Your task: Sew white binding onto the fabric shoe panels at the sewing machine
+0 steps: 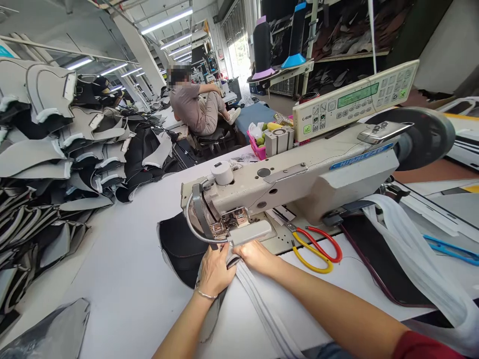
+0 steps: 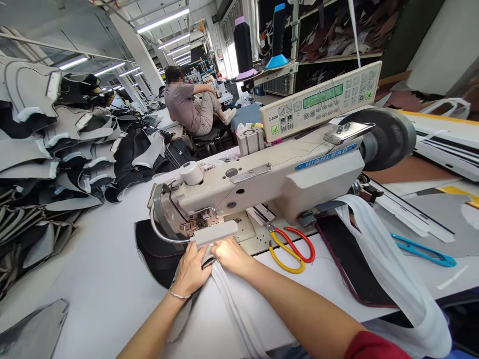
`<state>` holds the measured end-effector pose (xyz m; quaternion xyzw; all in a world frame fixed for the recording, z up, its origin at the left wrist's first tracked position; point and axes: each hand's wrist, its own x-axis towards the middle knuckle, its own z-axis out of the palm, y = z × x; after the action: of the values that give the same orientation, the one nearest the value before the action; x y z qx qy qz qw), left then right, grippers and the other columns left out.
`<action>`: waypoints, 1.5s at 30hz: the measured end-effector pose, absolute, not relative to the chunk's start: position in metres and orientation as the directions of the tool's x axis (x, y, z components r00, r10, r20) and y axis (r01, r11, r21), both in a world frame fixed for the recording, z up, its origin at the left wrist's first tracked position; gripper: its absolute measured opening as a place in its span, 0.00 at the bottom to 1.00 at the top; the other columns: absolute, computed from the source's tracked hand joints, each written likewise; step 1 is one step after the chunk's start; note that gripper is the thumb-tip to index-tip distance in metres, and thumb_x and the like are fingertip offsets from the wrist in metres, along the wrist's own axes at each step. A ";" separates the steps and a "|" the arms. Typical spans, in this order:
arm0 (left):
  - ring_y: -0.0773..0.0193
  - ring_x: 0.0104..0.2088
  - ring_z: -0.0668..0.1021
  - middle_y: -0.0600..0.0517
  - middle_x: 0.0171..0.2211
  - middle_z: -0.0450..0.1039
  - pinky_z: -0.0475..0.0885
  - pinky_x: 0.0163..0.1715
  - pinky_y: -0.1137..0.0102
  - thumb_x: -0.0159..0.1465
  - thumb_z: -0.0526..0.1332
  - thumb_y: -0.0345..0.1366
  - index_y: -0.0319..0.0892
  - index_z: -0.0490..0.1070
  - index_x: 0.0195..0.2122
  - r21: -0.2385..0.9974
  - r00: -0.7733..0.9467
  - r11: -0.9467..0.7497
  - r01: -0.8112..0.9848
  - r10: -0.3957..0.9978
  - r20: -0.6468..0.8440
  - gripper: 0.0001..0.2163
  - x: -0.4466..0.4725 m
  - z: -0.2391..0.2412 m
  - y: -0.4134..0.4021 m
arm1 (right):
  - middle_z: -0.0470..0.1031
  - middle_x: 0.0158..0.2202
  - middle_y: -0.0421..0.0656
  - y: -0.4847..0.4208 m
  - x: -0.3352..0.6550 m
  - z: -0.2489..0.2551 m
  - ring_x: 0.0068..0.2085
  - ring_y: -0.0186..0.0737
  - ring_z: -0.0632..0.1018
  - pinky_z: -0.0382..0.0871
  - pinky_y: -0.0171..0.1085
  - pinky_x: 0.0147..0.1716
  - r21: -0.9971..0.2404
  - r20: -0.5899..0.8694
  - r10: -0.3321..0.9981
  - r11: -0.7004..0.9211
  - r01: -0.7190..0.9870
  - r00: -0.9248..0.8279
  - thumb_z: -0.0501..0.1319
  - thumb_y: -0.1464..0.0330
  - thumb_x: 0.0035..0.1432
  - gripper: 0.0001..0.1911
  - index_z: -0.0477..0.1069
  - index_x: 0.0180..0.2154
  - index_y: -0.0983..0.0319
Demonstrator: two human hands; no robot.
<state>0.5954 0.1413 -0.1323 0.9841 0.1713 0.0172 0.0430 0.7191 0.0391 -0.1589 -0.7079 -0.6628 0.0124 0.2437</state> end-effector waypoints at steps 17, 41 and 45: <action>0.61 0.41 0.69 0.48 0.37 0.67 0.67 0.44 0.65 0.45 0.50 0.23 0.41 0.67 0.35 0.614 0.839 -0.735 0.287 0.503 0.209 0.16 0.587 -0.127 0.131 | 0.70 0.38 0.50 0.018 0.689 -0.128 0.37 0.46 0.72 0.62 0.38 0.31 -0.522 -0.050 0.869 -0.443 0.729 0.493 0.50 0.68 0.55 0.12 0.62 0.41 0.65; 0.80 0.12 0.56 0.53 0.19 0.67 0.44 0.11 0.80 0.49 0.57 0.32 0.34 0.65 0.26 0.758 0.640 0.542 0.363 0.446 -0.625 0.05 0.587 -0.125 0.112 | 0.70 0.34 0.51 -0.076 0.706 -0.097 0.36 0.44 0.71 0.64 0.37 0.34 -0.385 -0.057 0.912 -0.396 0.833 0.407 0.52 0.76 0.53 0.09 0.70 0.33 0.65; 0.81 0.12 0.55 0.55 0.18 0.66 0.42 0.11 0.79 0.46 0.61 0.36 0.34 0.66 0.27 0.763 0.670 0.560 0.323 0.434 -0.602 0.11 0.579 -0.132 0.114 | 0.69 0.33 0.56 -0.113 0.752 -0.126 0.34 0.50 0.72 0.65 0.44 0.31 0.109 0.042 0.755 -0.654 0.748 0.654 0.47 0.81 0.51 0.16 0.69 0.38 0.69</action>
<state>0.5790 0.1138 -0.1316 0.4676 0.4047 0.0356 0.7850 0.7520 -0.1127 -0.1264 -0.9085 -0.4137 -0.0418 -0.0412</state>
